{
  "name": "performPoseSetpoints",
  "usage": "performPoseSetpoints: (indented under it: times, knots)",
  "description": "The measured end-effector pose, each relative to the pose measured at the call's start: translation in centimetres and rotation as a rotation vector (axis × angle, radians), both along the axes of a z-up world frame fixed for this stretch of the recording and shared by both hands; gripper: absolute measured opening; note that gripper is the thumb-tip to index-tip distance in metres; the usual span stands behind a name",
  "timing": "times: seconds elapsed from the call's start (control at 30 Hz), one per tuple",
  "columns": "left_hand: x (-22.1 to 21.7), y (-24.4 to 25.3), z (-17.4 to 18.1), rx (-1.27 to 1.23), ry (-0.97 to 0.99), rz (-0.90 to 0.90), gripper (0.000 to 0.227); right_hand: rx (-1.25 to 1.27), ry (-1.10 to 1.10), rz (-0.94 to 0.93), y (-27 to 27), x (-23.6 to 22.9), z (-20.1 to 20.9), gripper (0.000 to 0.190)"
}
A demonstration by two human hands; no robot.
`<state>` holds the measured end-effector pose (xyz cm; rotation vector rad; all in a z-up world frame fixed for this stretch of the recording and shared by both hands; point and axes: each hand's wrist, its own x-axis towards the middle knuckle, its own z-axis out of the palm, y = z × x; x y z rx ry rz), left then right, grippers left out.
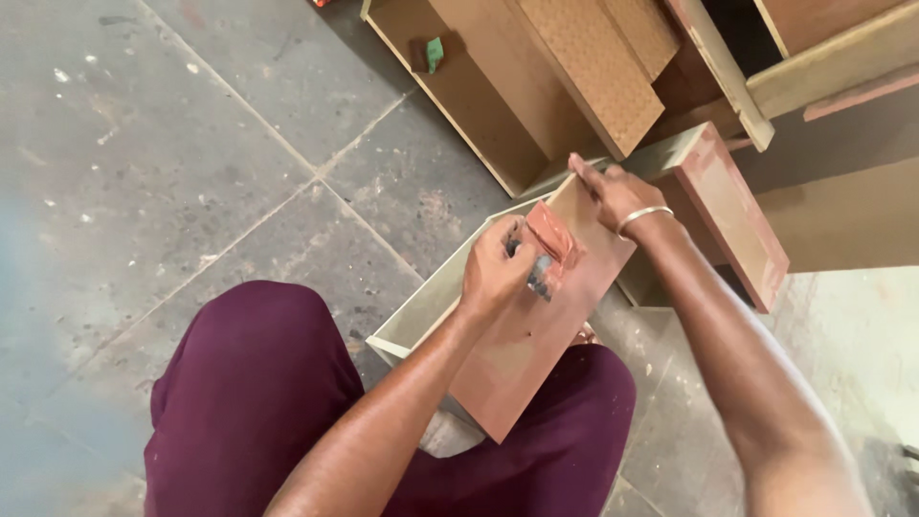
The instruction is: The person applies reddish-brown putty to wooden drawer fronts using a small metal scraper. They scoop putty from a square tile and spread it evenly across the surfaces of multiple drawer pieces.
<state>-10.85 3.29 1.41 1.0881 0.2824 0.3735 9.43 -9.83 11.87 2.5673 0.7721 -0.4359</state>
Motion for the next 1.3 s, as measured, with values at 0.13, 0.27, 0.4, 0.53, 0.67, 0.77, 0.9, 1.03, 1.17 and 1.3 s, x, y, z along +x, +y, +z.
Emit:
performPoseSetpoints:
  times: [0.13, 0.27, 0.4, 0.53, 0.67, 0.77, 0.9, 1.03, 1.17, 1.3]
  knots:
    - [-0.1, 0.4, 0.2, -0.041, 0.066, 0.008, 0.019, -0.087, 0.067, 0.129, -2.1, 1.9, 1.2, 0.055]
    - [0.5, 0.5, -1.0, -0.178, 0.009, 0.022, 0.022, 0.366, 0.264, 0.237, -1.7, 5.2, -1.2, 0.056]
    - [1.5, 0.6, -2.5, -0.302, -0.029, 0.089, 0.022, 0.262, 0.389, -0.409, -0.1, 4.7, -3.1, 0.055]
    - [1.8, 0.0, -3.4, -0.345, 0.066, 0.083, 0.025, 0.145, 0.607, -0.535, 0.3, 3.0, -2.4, 0.06]
    - [2.0, 0.1, -3.9, -0.316, 0.111, 0.117, 0.021, 0.203, 0.534, -0.546, 1.4, 4.3, -0.9, 0.065]
    - [2.0, 0.6, -4.3, -0.293, 0.074, 0.142, 0.02, 0.182, 0.472, -0.529, 2.7, 5.4, -1.3, 0.062]
    - [1.7, -0.8, -4.3, -0.354, 0.088, 0.127, 0.017, 0.119, 0.493, -0.526, 0.9, 4.1, -1.5, 0.064]
    - [2.2, 0.7, -4.4, -0.387, 0.085, 0.115, 0.02, 0.105, 0.741, -0.558, 3.1, 3.7, -1.8, 0.065]
    - [2.2, 0.6, -3.8, -0.406, 0.016, 0.113, 0.022, 0.029, 0.45, -0.418, 3.9, 3.1, -0.7, 0.085]
    - [1.7, 0.4, -3.2, -0.471, 0.06, 0.057, 0.025, -0.467, 0.171, -0.072, 2.8, 1.7, 0.7, 0.079]
